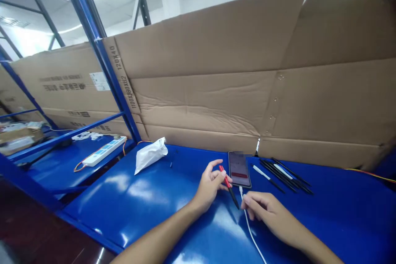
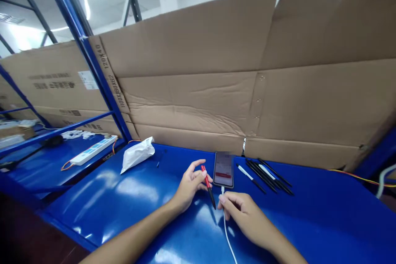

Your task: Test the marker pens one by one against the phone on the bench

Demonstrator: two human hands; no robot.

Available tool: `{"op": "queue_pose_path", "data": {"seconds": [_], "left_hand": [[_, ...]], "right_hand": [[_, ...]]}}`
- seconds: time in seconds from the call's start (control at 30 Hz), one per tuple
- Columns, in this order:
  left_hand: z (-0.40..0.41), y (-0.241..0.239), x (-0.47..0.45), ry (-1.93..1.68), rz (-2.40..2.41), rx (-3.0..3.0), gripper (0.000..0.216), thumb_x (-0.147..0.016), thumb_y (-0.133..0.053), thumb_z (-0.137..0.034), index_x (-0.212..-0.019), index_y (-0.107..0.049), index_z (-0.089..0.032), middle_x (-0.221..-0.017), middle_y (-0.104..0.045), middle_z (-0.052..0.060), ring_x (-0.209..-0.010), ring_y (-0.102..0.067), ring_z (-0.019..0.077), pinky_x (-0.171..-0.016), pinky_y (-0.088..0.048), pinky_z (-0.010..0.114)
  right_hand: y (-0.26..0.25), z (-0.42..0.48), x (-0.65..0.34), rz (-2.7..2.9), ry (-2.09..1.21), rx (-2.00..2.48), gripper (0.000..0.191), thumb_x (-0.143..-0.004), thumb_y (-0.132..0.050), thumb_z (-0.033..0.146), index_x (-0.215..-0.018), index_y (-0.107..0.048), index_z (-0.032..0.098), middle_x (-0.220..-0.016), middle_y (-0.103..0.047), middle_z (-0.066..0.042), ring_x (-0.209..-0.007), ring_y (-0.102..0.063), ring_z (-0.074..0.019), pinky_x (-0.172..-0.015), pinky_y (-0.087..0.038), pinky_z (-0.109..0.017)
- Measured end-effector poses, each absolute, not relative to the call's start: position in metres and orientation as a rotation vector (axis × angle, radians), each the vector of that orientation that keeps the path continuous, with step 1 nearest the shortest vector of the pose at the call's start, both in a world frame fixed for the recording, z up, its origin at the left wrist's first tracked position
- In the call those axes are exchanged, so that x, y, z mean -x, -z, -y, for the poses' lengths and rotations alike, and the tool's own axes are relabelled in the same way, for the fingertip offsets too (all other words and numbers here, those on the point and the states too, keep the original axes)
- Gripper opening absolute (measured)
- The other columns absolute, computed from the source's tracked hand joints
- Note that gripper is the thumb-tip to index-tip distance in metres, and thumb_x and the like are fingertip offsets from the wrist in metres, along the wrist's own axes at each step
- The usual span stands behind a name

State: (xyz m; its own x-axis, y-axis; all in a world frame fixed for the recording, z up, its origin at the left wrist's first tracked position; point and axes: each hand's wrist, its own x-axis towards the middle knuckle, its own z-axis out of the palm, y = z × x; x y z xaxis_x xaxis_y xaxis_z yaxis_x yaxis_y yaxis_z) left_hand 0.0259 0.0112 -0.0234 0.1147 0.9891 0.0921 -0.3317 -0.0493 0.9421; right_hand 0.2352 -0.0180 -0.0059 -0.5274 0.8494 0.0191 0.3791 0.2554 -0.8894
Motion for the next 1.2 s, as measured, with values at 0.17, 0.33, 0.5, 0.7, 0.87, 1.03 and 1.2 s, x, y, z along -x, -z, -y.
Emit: {"op": "queue_pose_path", "data": {"seconds": [0.17,0.33,0.5,0.7,0.87,1.03,1.2], "left_hand": [[-0.0115,0.0264,-0.0256,-1.279,-0.813,-1.091,0.060,-0.081,-0.080,-0.053,-0.121,-0.055,-0.015,-0.083,-0.075,0.006,-0.070,-0.071,0.0171,-0.063,-0.054,0.026],[-0.0096,0.0252,-0.0265,-1.261,-0.805,-1.116,0.060,-0.082,-0.080,-0.053,-0.120,-0.055,-0.015,-0.083,-0.075,0.006,-0.071,-0.072,0.0175,-0.064,-0.055,0.026],[-0.0101,0.0255,-0.0264,-1.266,-0.828,-1.111,0.062,-0.081,-0.080,-0.055,-0.121,-0.055,-0.015,-0.084,-0.076,0.007,-0.071,-0.072,0.0180,-0.063,-0.055,0.026],[-0.0109,0.0243,-0.0261,-1.269,-0.855,-1.093,0.062,-0.079,-0.082,-0.055,-0.118,-0.053,-0.016,-0.088,-0.079,0.010,-0.069,-0.072,0.0177,-0.064,-0.056,0.028],[-0.0104,0.0218,-0.0249,-1.280,-0.861,-1.081,0.062,-0.078,-0.083,-0.055,-0.115,-0.052,-0.016,-0.087,-0.080,0.011,-0.067,-0.072,0.0170,-0.064,-0.057,0.028],[-0.0095,0.0214,-0.0237,-1.272,-0.866,-1.077,0.063,-0.078,-0.083,-0.054,-0.116,-0.051,-0.016,-0.090,-0.080,0.012,-0.069,-0.073,0.0168,-0.066,-0.058,0.027],[-0.0115,0.0213,-0.0225,-1.293,-0.872,-1.040,0.062,-0.074,-0.088,-0.050,-0.112,-0.052,-0.018,-0.100,-0.079,0.012,-0.078,-0.076,0.0190,-0.068,-0.061,0.029]], "right_hand": [[0.0065,0.0178,-0.2378,2.028,-1.215,1.123,0.062,-0.101,-0.038,0.068,-0.081,-0.068,0.018,-0.069,-0.063,-0.003,-0.067,-0.052,-0.0180,-0.065,-0.038,-0.029],[0.0063,0.0176,-0.2375,2.039,-1.208,1.120,0.060,-0.101,-0.040,0.067,-0.078,-0.066,0.018,-0.070,-0.063,-0.002,-0.067,-0.053,-0.0171,-0.065,-0.038,-0.028],[0.0039,0.0191,-0.2355,2.055,-1.193,1.121,0.059,-0.102,-0.040,0.065,-0.076,-0.064,0.018,-0.070,-0.064,-0.002,-0.067,-0.053,-0.0170,-0.066,-0.038,-0.027],[0.0051,0.0204,-0.2360,2.067,-1.155,1.124,0.057,-0.102,-0.042,0.063,-0.074,-0.063,0.018,-0.069,-0.063,-0.002,-0.067,-0.054,-0.0174,-0.066,-0.038,-0.027],[0.0042,0.0197,-0.2364,2.050,-1.125,1.122,0.055,-0.102,-0.044,0.061,-0.073,-0.063,0.018,-0.070,-0.064,-0.002,-0.067,-0.054,-0.0172,-0.064,-0.038,-0.027],[0.0058,0.0192,-0.2346,2.026,-1.038,1.172,0.044,-0.100,-0.051,0.052,-0.073,-0.060,0.018,-0.070,-0.061,-0.001,-0.067,-0.052,-0.0161,-0.063,-0.037,-0.026],[0.0082,0.0183,-0.2335,1.985,-1.006,1.229,0.032,-0.095,-0.060,0.047,-0.081,-0.061,0.018,-0.067,-0.057,0.002,-0.061,-0.047,-0.0140,-0.058,-0.033,-0.025]]}}
